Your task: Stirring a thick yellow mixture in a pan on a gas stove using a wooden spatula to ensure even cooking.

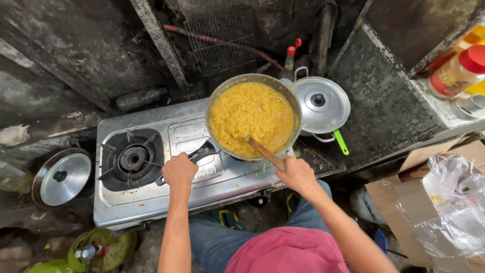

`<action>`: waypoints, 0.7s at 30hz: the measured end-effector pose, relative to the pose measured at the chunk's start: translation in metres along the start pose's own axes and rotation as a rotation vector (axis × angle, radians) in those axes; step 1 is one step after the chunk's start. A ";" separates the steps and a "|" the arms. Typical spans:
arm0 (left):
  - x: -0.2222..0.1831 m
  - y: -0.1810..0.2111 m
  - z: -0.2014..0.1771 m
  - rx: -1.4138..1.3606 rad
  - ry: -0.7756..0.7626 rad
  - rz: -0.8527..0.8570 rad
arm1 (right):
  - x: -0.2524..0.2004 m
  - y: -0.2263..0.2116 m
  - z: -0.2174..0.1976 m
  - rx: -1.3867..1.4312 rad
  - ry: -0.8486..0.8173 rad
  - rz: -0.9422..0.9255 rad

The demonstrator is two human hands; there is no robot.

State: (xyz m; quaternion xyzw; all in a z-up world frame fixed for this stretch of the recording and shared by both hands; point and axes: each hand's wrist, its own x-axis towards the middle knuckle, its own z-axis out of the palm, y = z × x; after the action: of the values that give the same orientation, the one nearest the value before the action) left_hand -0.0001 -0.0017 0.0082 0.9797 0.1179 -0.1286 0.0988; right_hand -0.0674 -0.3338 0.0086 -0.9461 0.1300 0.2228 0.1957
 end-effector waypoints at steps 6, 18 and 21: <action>-0.007 0.002 -0.004 -0.003 0.008 -0.003 | -0.033 -0.029 -0.004 0.336 -0.058 0.029; -0.008 0.003 -0.008 -0.007 -0.014 -0.009 | -0.018 -0.016 0.040 1.040 -0.149 0.131; -0.010 0.004 -0.008 0.002 -0.010 -0.006 | -0.027 -0.022 0.035 1.244 -0.166 0.162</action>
State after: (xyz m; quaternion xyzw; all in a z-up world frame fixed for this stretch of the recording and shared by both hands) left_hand -0.0065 -0.0060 0.0192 0.9787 0.1204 -0.1340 0.0981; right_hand -0.0967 -0.2950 -0.0002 -0.6221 0.2908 0.1924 0.7010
